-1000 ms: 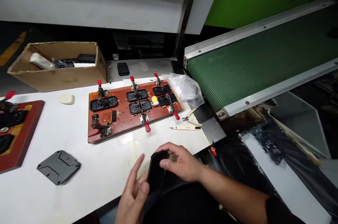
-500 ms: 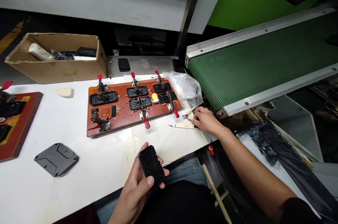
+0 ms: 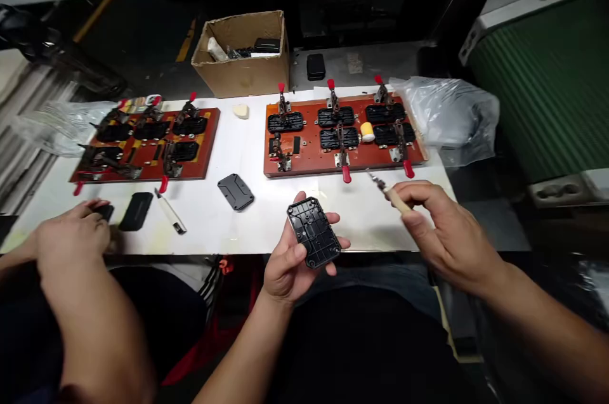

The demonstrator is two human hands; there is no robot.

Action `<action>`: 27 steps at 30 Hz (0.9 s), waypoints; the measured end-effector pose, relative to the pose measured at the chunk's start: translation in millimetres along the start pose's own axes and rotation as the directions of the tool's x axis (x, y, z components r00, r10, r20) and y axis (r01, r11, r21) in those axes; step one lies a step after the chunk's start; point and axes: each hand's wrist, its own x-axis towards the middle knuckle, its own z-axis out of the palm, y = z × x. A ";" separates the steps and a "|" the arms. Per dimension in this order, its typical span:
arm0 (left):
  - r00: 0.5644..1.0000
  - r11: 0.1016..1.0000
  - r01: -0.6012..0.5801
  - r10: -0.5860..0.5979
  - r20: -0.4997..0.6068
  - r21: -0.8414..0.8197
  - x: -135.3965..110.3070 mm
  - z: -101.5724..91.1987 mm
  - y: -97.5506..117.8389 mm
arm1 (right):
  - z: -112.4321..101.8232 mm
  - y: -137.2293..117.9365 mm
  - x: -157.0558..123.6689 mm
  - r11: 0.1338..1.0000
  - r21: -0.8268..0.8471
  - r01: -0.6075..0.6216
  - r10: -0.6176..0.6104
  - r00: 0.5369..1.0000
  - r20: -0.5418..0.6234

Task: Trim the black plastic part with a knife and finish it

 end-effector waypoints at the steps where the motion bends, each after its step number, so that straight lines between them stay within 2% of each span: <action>1: 1.000 1.000 -0.020 0.020 0.004 0.002 -3.1 -0.5 2.0 | 2.6 -9.7 6.2 0.998 0.029 0.064 -0.065 0.997 0.044; 5: 0.995 0.996 -0.081 0.083 -0.055 0.028 -16.5 -2.6 6.2 | 1.4 -41.9 28.0 0.968 0.118 0.222 -0.245 0.941 0.235; 8: 0.989 0.995 -0.101 0.103 -0.106 0.024 -23.0 -2.2 5.1 | 0.8 -60.9 39.8 0.951 0.149 0.271 -0.305 0.898 0.318; 11: 0.981 0.992 -0.112 0.119 -0.152 0.054 -25.3 1.8 1.9 | 4.6 -75.4 47.6 0.951 0.164 0.264 -0.307 0.880 0.363; 14: 0.973 0.987 -0.124 0.142 -0.183 0.107 -24.9 5.9 -0.8 | 9.2 -83.8 50.6 0.954 0.192 0.229 -0.286 0.886 0.364; 17: 0.979 0.982 -0.112 0.135 -0.156 0.151 -23.5 6.9 -2.6 | 13.0 -86.5 49.7 0.950 0.201 0.239 -0.294 0.900 0.323; 20: 0.980 0.978 -0.121 0.146 -0.138 0.171 -21.6 6.5 -4.1 | 17.0 -86.3 48.2 0.954 0.124 0.274 -0.300 0.902 0.309; 23: 0.979 0.982 -0.143 0.158 -0.130 0.121 -19.8 6.4 -5.0 | 19.6 -85.0 48.1 0.945 0.035 0.326 -0.321 0.898 0.300; 27: 0.984 0.992 -0.117 0.121 -0.132 0.037 -19.5 5.1 -6.0 | 16.6 -81.7 50.5 0.892 -0.098 0.442 -0.399 0.870 0.289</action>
